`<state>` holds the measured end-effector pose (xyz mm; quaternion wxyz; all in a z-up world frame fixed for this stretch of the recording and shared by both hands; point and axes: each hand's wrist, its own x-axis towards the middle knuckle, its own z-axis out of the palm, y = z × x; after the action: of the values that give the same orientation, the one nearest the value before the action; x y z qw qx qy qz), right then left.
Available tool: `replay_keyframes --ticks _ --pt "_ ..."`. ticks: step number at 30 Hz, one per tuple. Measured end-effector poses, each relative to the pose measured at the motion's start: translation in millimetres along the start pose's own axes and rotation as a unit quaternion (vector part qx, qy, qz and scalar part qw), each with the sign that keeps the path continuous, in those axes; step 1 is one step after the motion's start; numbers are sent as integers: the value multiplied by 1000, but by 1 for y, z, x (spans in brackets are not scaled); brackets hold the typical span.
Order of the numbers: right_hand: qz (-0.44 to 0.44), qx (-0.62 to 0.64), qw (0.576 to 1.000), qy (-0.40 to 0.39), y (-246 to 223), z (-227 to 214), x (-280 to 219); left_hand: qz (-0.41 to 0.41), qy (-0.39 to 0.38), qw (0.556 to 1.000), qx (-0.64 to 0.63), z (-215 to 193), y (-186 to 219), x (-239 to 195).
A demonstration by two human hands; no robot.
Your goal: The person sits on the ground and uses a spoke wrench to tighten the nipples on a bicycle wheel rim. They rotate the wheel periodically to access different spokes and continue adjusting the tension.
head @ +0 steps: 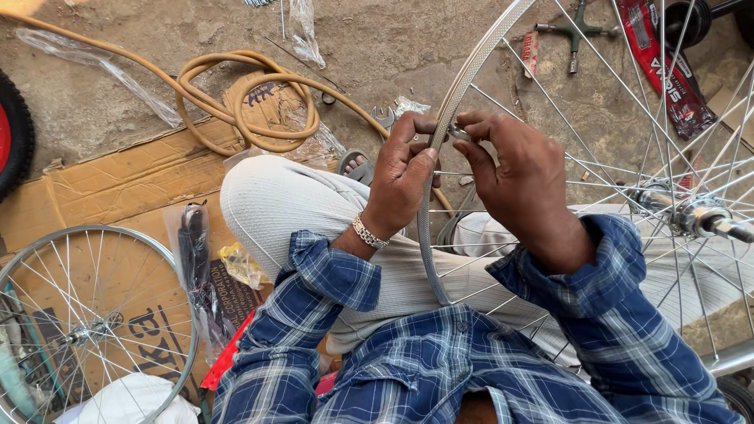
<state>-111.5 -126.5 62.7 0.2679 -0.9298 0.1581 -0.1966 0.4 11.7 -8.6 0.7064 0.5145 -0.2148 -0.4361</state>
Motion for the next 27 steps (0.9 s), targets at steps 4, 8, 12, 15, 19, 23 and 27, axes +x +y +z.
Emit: replay_keyframes --ticks 4,8,12,15,19,23,27 --pt "-59 -45 997 30 -2 3 -1 10 18 1000 13 -2 -1 1" --pt "27 -80 996 8 -1 0 -1 -58 44 990 -123 0 -2 5" --pt "-26 -70 997 36 4 -13 1 -20 -2 971 -238 10 -1 -3" --pt "-12 -13 1000 13 0 -21 -6 -42 6 962 -269 9 -7 -8" --pt "80 55 993 -65 -9 -27 -7 -83 25 955 -285 5 -19 -6" --pt "134 91 983 -86 -11 -33 4 -73 5 954 -289 6 -24 -3" --pt "102 24 987 -120 -12 -32 9 -59 -7 956 -287 6 -29 -2"
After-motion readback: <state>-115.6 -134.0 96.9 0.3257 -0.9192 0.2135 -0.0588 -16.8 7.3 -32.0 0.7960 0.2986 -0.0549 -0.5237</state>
